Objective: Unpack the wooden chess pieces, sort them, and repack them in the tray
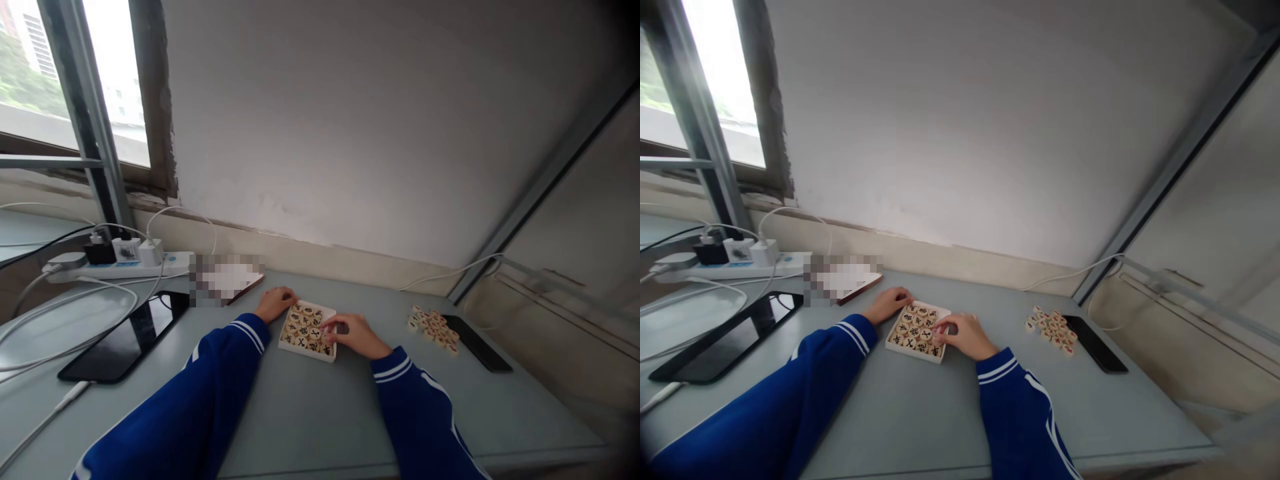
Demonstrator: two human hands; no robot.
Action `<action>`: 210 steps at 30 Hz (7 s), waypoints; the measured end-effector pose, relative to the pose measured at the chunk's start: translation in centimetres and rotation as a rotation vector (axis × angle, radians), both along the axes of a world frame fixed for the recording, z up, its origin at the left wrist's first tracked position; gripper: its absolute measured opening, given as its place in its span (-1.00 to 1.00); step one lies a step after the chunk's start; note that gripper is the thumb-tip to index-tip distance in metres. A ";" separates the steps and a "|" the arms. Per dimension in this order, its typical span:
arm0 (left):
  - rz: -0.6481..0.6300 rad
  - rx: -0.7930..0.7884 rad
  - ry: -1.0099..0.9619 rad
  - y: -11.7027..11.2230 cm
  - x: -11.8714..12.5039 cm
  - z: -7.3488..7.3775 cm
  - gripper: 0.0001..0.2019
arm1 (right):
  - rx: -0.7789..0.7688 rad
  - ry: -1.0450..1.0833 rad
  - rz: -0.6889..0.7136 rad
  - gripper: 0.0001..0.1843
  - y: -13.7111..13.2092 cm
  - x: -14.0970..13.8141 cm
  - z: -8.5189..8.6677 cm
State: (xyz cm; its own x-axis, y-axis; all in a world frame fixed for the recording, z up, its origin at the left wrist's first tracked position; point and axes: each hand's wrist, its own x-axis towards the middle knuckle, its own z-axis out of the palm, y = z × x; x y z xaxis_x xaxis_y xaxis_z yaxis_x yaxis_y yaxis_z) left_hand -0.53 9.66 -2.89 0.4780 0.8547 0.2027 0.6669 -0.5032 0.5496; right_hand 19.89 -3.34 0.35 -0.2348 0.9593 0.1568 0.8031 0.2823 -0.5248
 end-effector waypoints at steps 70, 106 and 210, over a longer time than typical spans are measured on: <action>-0.073 0.059 0.047 0.1 0.1 -0.9 -0.64 | 0.283 -0.535 -0.006 -0.77 1.3 -2.2 0.0; -0.053 0.115 0.042 -1.0 0.5 -0.6 -0.67 | 0.195 -0.161 -0.034 -0.54 0.5 -0.5 -0.1; -0.058 0.088 0.000 -0.9 0.4 -0.3 -0.69 | 0.147 0.037 -0.273 -0.75 3.3 4.6 -1.2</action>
State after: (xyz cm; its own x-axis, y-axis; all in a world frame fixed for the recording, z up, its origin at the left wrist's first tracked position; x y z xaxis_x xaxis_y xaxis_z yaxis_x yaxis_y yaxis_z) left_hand -0.17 8.77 -3.21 0.5266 0.8043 0.2753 0.6352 -0.5875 0.5014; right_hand 24.50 -0.08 -0.83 0.0371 0.9526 0.3020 0.8406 0.1337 -0.5249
